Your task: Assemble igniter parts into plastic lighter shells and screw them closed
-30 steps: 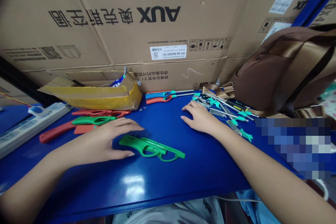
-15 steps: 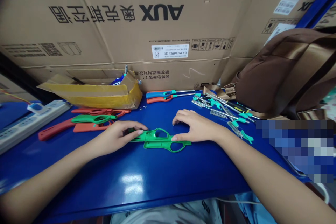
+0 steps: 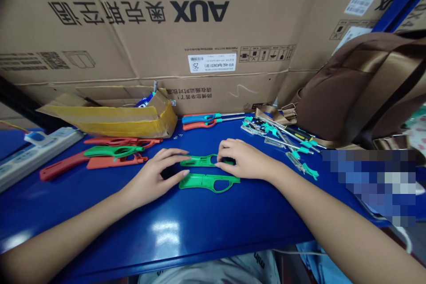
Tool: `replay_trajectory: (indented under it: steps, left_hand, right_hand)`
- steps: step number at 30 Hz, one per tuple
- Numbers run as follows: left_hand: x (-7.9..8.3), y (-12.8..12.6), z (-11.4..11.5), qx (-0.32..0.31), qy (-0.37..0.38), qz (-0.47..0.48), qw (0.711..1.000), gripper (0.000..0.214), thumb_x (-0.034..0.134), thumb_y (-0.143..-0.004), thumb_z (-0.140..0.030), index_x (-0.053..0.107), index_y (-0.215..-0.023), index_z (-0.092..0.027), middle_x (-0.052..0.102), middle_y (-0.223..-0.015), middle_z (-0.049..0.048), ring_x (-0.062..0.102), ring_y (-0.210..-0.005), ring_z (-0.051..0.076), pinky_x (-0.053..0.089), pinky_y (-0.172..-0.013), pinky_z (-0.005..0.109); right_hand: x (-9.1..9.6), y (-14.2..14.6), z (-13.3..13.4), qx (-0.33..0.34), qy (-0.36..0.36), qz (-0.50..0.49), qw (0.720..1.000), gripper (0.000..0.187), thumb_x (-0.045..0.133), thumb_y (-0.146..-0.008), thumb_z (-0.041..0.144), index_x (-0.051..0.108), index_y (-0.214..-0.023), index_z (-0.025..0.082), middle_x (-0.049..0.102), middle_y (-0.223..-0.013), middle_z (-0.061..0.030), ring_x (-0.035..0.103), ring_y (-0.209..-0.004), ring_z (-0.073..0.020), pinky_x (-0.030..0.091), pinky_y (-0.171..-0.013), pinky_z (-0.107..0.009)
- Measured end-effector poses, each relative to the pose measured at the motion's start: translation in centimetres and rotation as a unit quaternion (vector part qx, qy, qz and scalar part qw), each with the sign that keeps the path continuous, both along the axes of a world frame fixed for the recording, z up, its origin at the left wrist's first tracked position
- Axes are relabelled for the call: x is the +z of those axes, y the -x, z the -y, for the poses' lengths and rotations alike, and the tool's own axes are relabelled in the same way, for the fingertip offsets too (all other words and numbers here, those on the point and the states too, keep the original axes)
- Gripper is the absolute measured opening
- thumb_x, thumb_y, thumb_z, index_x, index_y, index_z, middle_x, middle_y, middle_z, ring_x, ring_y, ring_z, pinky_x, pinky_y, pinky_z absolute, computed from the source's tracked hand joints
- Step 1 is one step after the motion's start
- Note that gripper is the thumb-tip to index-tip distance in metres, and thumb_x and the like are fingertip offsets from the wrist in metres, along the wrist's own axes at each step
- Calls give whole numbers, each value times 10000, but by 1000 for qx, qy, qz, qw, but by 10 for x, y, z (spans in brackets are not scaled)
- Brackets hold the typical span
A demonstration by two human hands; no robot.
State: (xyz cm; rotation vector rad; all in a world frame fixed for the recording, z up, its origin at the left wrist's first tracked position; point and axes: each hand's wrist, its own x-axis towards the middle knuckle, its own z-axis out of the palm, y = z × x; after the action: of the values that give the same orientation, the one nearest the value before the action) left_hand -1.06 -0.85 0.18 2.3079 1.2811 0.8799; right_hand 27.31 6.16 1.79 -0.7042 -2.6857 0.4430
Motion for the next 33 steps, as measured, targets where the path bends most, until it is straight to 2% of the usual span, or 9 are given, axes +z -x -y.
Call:
replay_trajectory:
  steps: [5, 13, 17, 21, 22, 24, 28, 31, 33]
  left_hand:
    - [2, 0, 3, -91, -15, -43, 995, 207, 558, -991, -205, 729, -1106, -222, 704, -1069, 67, 628, -1010, 206, 493, -940, 388]
    - [3, 3, 4, -80, -31, -60, 995, 335, 490, -881, -46, 718, -1074, -197, 675, -1095, 80, 607, -998, 217, 516, -887, 367]
    - [5, 7, 5, -90, -50, -78, 992, 349, 462, -917, -60, 726, -1108, -184, 646, -1180, 102, 619, -1022, 208, 526, -898, 350]
    - [9, 11, 3, -134, -37, -96, 986, 263, 575, -963, -210, 720, -1182, -204, 671, -1154, 89, 633, -1029, 208, 520, -927, 348]
    - [9, 11, 2, -141, -32, -98, 985, 264, 590, -968, -237, 716, -1198, -208, 678, -1139, 85, 634, -1026, 207, 520, -926, 344]
    - [7, 12, -1, -125, -33, -96, 987, 263, 587, -986, -269, 717, -1206, -206, 684, -1112, 85, 632, -1012, 205, 523, -913, 342]
    - [-3, 11, -8, -54, -56, -89, 993, 268, 569, -1007, -306, 729, -1190, -193, 672, -1086, 98, 617, -994, 220, 522, -910, 374]
    - [-7, 10, -10, -39, -65, -82, 994, 275, 570, -1008, -316, 724, -1205, -201, 670, -1113, 97, 611, -1022, 229, 518, -938, 391]
    - [-6, 10, -8, -28, -72, -67, 995, 286, 557, -1015, -311, 708, -1233, -204, 667, -1159, 99, 605, -1070, 235, 512, -971, 399]
  right_hand:
    - [10, -8, -1, 17, 35, 38, 999, 239, 720, -897, 433, 710, -968, 206, 648, -1008, -65, 597, -947, -217, 466, -871, -356]
    - [11, -6, -1, -10, 29, 48, 998, 184, 689, -921, 379, 677, -897, 197, 654, -948, -51, 607, -857, -192, 455, -764, -312]
    - [11, -16, -8, -98, -8, 112, 989, 162, 664, -919, 356, 633, -853, 212, 660, -901, -39, 598, -768, -191, 399, -648, -295]
    - [13, -22, -14, -201, -54, 121, 971, 138, 578, -949, 284, 611, -836, 213, 682, -846, -45, 598, -736, -201, 335, -600, -290]
    - [14, -21, -13, -197, -59, 90, 974, 138, 572, -952, 282, 618, -844, 209, 685, -844, -45, 596, -736, -196, 347, -614, -290]
    - [18, -18, -8, -130, -29, 6, 991, 155, 584, -959, 307, 640, -862, 200, 683, -839, -41, 588, -728, -175, 393, -651, -289]
    - [23, -5, 10, 74, 133, -71, 986, 195, 655, -951, 357, 693, -880, 179, 690, -862, -41, 613, -765, -147, 480, -717, -277]
    - [18, 4, 18, 111, 121, -23, 986, 135, 664, -949, 317, 723, -921, 199, 707, -898, -36, 637, -867, -163, 493, -803, -302]
    - [11, 9, 20, 109, 115, 10, 987, 118, 672, -942, 319, 729, -949, 215, 703, -904, -22, 636, -859, -159, 490, -784, -295]
